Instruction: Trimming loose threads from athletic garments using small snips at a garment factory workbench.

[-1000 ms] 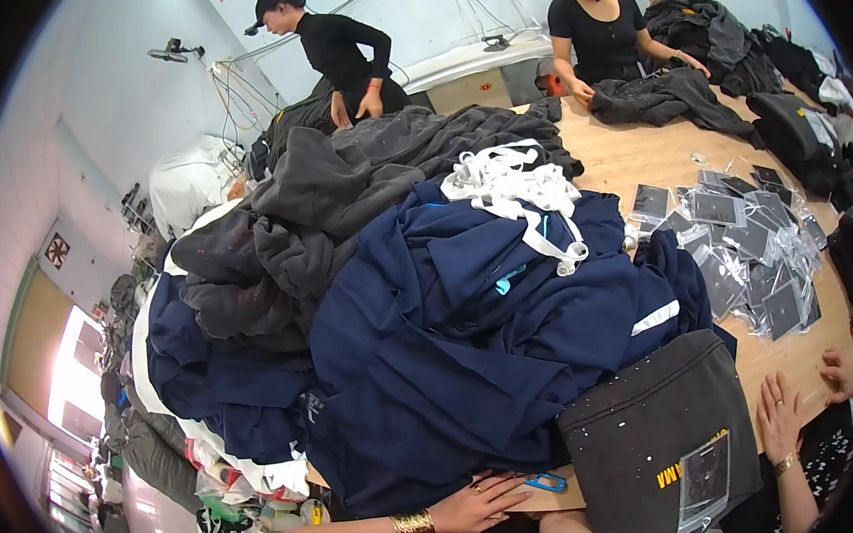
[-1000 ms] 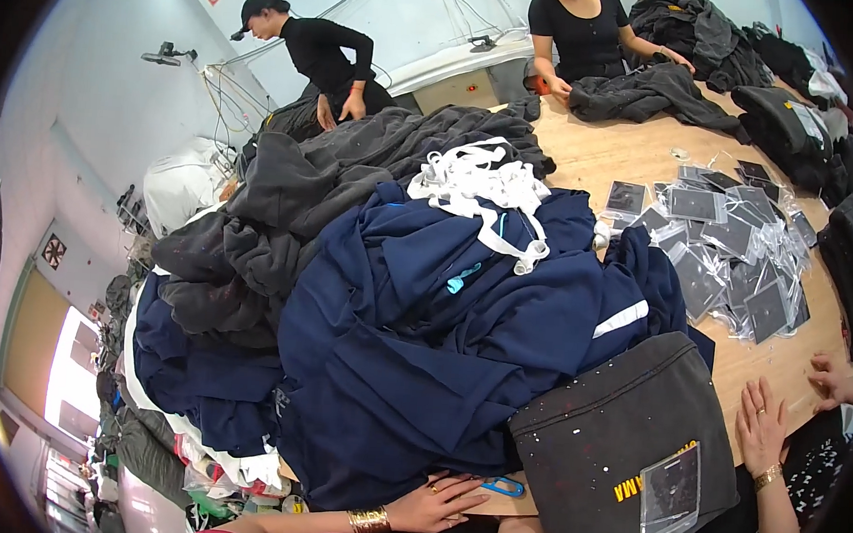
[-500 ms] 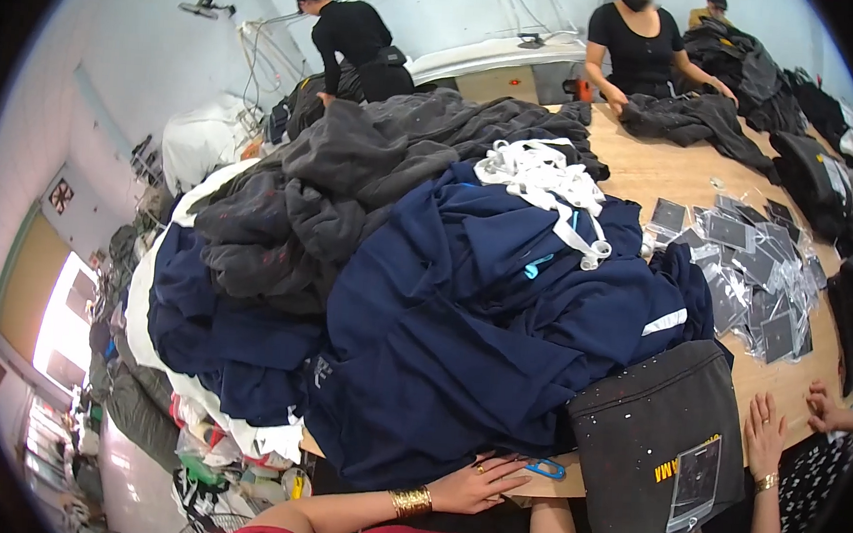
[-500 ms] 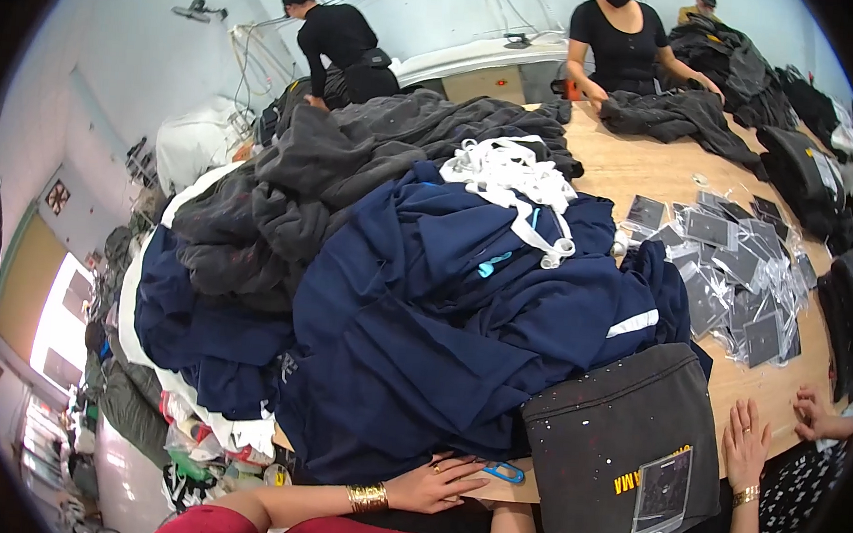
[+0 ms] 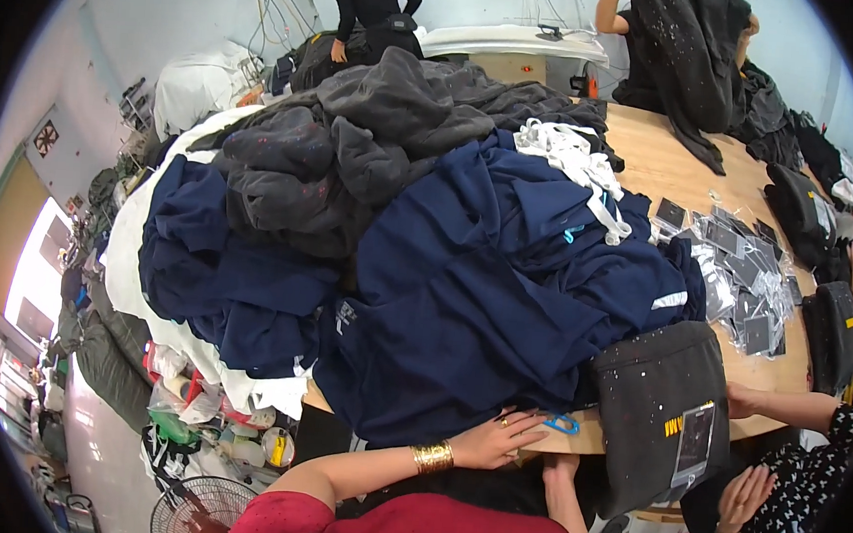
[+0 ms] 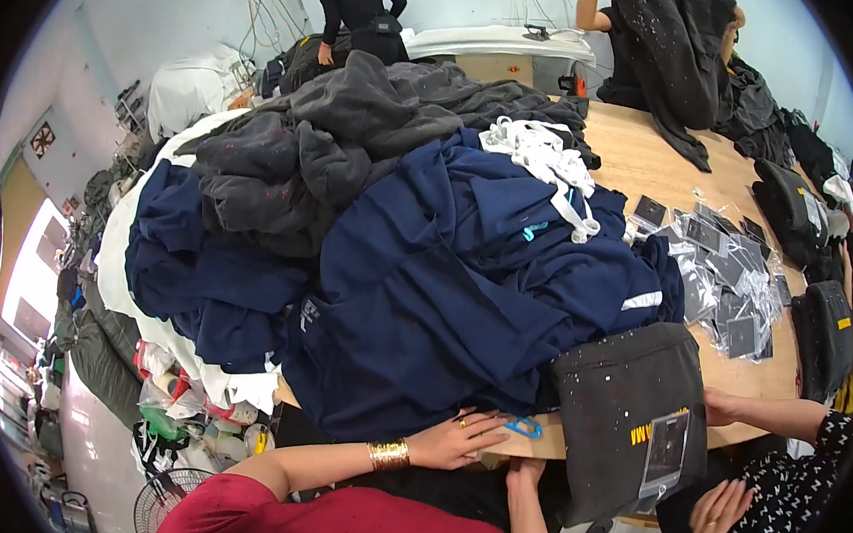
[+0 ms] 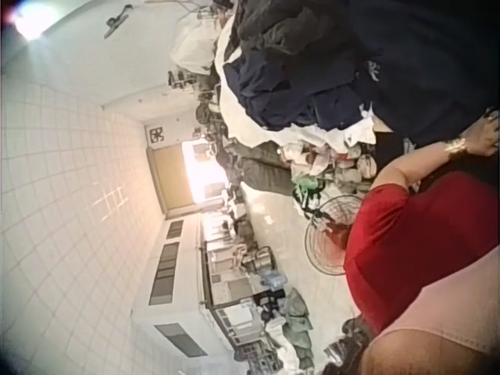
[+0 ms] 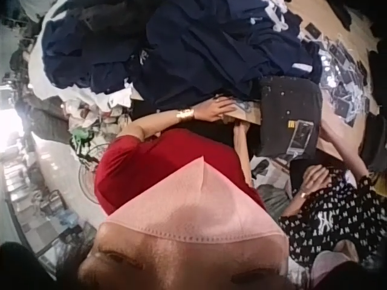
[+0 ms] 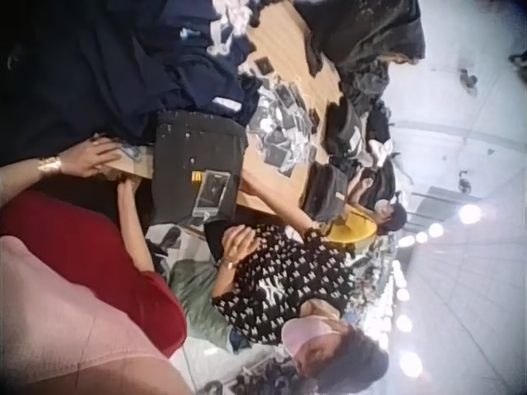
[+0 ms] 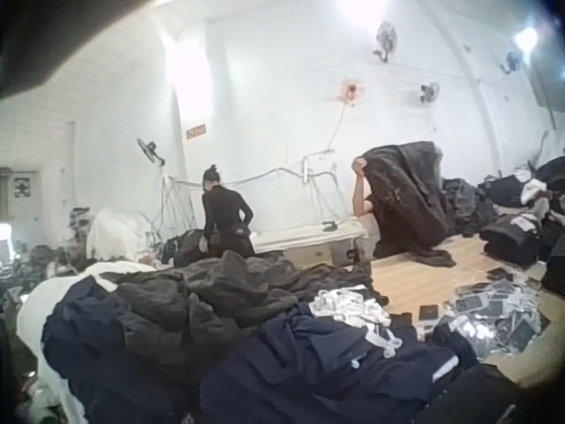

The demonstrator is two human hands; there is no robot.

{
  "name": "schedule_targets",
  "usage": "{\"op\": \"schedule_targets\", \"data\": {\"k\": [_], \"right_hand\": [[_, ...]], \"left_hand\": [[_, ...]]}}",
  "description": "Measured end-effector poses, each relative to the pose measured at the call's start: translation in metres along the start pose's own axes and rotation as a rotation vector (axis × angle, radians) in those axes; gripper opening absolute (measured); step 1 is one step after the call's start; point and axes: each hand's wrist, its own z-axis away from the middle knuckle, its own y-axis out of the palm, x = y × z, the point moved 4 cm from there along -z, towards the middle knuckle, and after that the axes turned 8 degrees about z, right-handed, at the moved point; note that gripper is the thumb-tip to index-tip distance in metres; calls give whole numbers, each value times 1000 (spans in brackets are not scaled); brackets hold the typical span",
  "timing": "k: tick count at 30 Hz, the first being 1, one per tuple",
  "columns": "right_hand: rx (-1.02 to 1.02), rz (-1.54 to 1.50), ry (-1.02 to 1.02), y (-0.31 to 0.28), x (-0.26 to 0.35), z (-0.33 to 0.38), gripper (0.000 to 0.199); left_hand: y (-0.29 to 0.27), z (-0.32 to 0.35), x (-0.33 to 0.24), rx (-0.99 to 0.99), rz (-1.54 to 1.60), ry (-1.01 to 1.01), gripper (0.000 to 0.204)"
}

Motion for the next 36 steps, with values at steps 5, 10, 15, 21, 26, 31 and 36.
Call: {"op": "schedule_targets", "data": {"k": [5, 10, 15, 21, 26, 31, 36], "right_hand": [[101, 915, -577, -22, 22, 76, 16], [273, 1192, -1027, 51, 104, 172, 13], [210, 893, -1036, 85, 192, 209, 25], [-47, 483, -957, 88, 280, 201, 23], [-252, 583, -899, 80, 344, 163, 30], [18, 620, -916, 73, 361, 129, 42], [-344, 1196, -1414, 40, 319, 117, 58]], "left_hand": [[-3, -11, -8, 45, 25, 20, 71], [-21, -34, -2, -15, 252, -104, 65], [-32, -41, -9, -49, 432, -90, 46], [-38, -83, -71, 240, 1191, 3, 91], [-23, -86, -83, 517, 1503, -209, 68], [-11, -110, -54, 218, 1758, -477, 30], [-43, -134, -6, -294, 1121, -461, 19]]}}
